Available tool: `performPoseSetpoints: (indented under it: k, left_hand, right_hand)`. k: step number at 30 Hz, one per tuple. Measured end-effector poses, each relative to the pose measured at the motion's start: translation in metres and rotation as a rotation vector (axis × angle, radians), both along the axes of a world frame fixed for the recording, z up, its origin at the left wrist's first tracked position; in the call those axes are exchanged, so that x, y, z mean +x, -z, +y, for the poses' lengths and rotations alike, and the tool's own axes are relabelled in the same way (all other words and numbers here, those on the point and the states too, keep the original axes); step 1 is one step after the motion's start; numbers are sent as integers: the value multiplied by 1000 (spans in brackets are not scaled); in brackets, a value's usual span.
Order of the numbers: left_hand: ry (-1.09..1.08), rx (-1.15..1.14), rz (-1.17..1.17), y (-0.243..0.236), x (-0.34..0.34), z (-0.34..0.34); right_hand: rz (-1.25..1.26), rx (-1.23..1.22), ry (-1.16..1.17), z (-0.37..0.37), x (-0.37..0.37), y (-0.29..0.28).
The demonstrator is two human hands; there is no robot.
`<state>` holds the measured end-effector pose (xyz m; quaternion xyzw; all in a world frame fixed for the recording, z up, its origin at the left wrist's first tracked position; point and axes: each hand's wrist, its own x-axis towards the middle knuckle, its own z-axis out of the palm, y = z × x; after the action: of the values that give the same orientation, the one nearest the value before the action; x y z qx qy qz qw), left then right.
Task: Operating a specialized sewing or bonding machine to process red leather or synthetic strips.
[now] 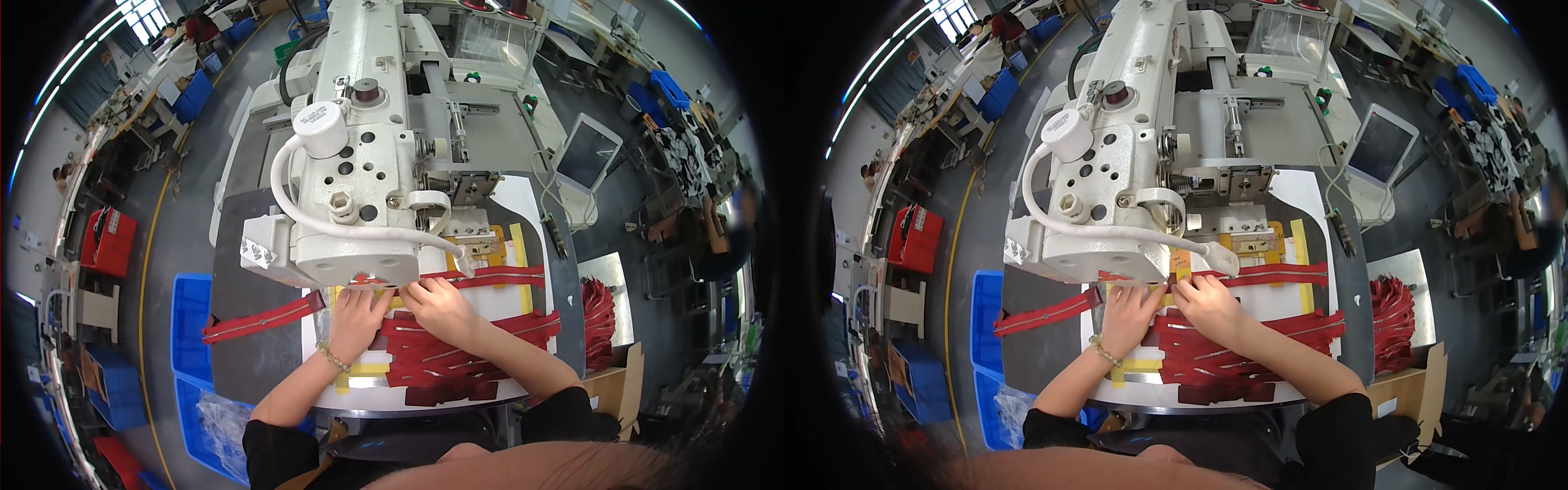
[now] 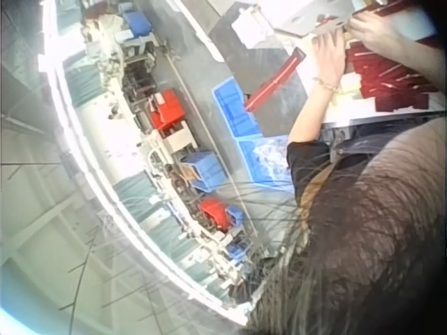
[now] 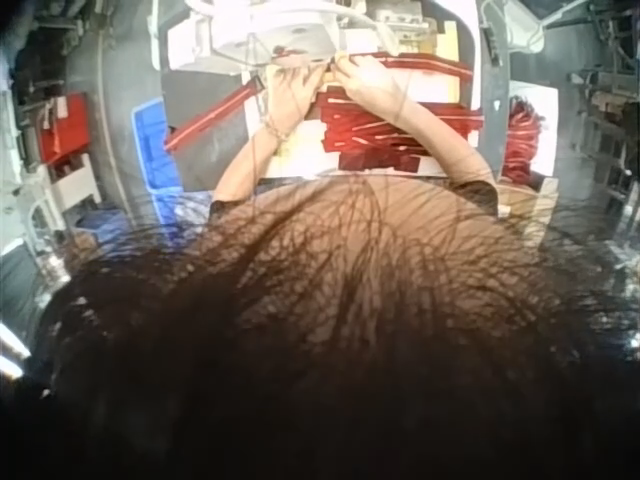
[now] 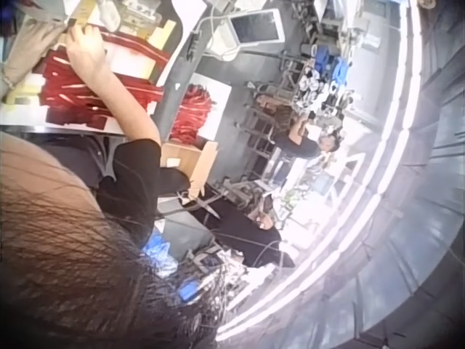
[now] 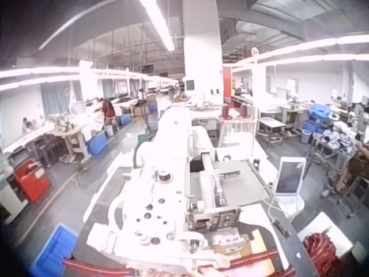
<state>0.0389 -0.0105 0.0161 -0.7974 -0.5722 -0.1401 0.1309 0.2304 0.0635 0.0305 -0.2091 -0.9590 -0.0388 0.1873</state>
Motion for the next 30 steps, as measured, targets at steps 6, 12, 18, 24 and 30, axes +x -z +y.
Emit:
performPoseSetpoints:
  k: [6, 12, 18, 24, 30]
  left_hand:
    - [-38, -10, -44, 1, 6, -1]
    - [-43, -25, -29, 2, 4, -1]
    - [-20, -47, -15, -1, 2, 0]
    - [-47, -15, 37, -3, 2, -1]
    - [-57, -51, 44, 2, -5, -1]
  right_hand:
    - [30, 13, 1, 1, 1, -2]
    - [33, 8, -4, 3, 1, 1]
    - [69, -16, 0, 2, 2, 6]
    - [192, -127, -111, 13, 14, 10]
    - [261, -216, -148, 16, 15, 18]
